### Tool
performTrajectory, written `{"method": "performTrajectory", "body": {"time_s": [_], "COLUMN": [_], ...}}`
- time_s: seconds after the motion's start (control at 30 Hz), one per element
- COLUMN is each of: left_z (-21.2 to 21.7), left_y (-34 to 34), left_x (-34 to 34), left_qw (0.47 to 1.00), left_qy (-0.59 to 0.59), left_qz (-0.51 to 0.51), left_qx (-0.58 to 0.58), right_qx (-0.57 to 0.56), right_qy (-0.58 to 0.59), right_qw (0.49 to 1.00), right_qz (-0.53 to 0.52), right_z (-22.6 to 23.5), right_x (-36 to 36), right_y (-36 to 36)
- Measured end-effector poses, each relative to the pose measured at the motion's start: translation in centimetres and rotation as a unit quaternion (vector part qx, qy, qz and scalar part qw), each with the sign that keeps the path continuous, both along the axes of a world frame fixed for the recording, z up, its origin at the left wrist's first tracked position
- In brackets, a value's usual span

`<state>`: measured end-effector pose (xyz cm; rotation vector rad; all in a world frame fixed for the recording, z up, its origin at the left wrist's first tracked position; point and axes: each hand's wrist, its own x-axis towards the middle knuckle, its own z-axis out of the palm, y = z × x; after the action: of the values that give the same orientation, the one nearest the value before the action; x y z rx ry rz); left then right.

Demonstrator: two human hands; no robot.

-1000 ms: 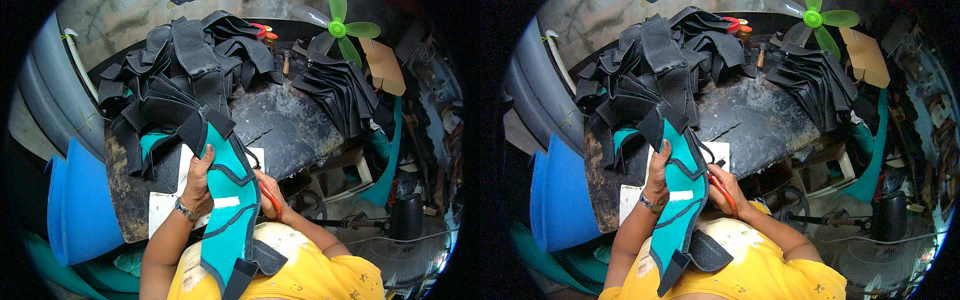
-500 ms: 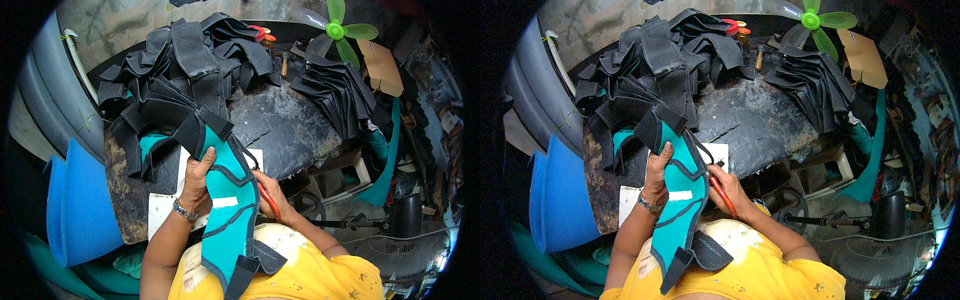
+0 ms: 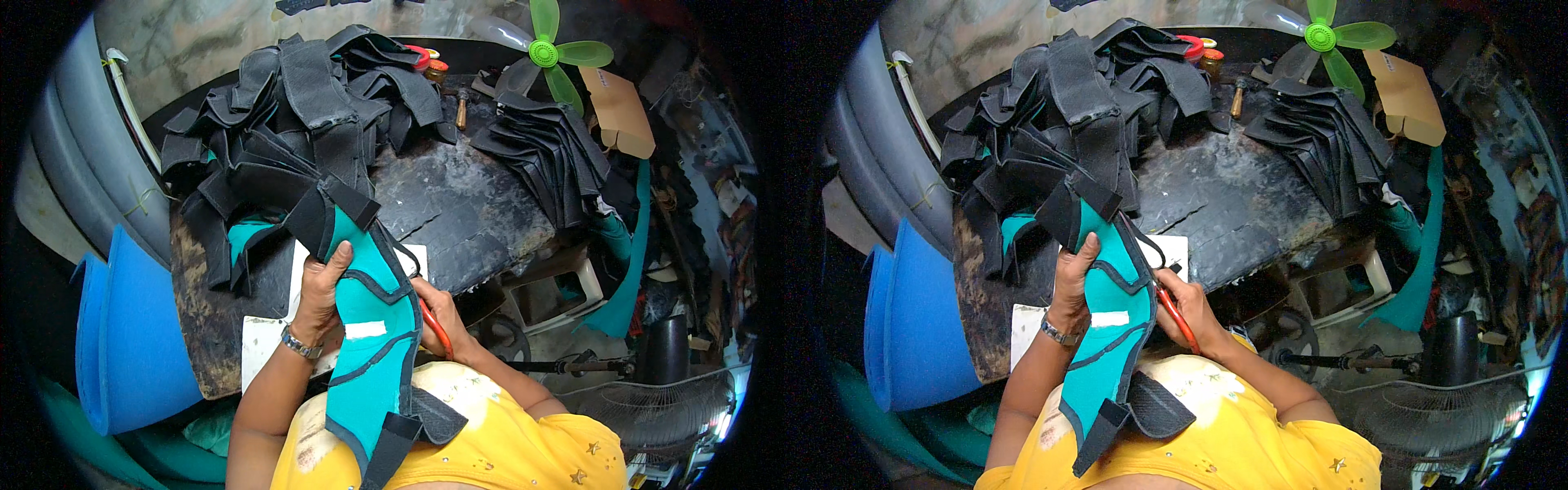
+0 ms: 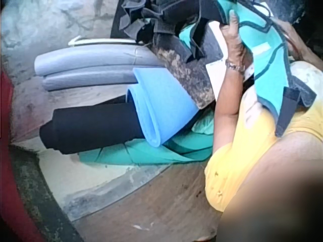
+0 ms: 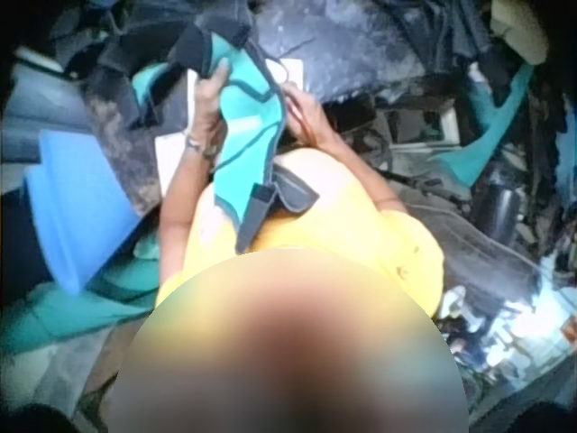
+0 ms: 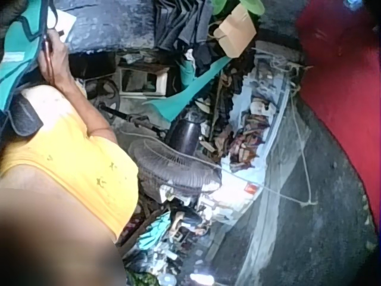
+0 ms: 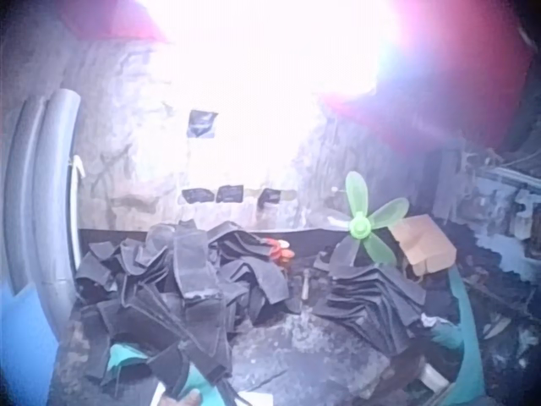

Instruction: The person uses red-handled scissors to trim the black edges of teal foam pieces. They hold each piece with the left hand, cut along the perimeter, and place the trimmed pieces into a pile on the workbench. The person repeats this process for several foam pieces throughout the clip.

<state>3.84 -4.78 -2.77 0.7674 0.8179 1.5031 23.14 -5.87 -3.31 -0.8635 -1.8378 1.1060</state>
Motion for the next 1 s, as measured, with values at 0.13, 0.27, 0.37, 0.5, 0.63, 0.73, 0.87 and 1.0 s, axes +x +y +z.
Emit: {"method": "performTrajectory", "body": {"time_s": [0.13,0.27,0.37,0.5,0.63,0.73,0.87,1.0], "left_z": [-0.03,0.2,0.41,0.6,0.58,0.33,-0.05,-0.23], "left_y": [-0.03,-0.18,-0.17,-0.16,-0.28,-0.16,-0.01,-0.05], "left_x": [-0.2,-0.23,-0.1,0.15,0.17,0.17,0.12,0.03], "left_qw": [1.0,1.0,1.0,1.0,1.0,1.0,1.0,1.0], "left_qy": [0.008,-0.002,-0.006,-0.001,-0.006,-0.014,0.002,0.005], "left_qz": [-0.001,-0.004,-0.006,0.02,0.023,0.013,0.015,0.007], "left_qx": [-0.008,-0.014,-0.016,-0.005,-0.013,-0.005,0.013,0.0], "right_qx": [-0.017,-0.002,-0.001,-0.012,-0.017,0.013,0.019,0.028], "right_qy": [-0.022,-0.02,-0.025,-0.02,-0.015,-0.003,0.007,0.006], "right_qw": [1.0,1.0,1.0,1.0,1.0,1.0,1.0,1.0], "right_qz": [0.005,0.007,0.007,0.001,0.004,-0.004,-0.013,-0.01], "right_z": [0.31,0.4,0.3,0.01,-0.35,-0.56,-0.5,-0.23], "right_x": [0.14,0.1,0.08,0.0,-0.22,-0.41,-0.5,-0.4], "right_y": [0.06,0.2,0.23,0.24,0.23,0.15,-0.06,-0.03]}}
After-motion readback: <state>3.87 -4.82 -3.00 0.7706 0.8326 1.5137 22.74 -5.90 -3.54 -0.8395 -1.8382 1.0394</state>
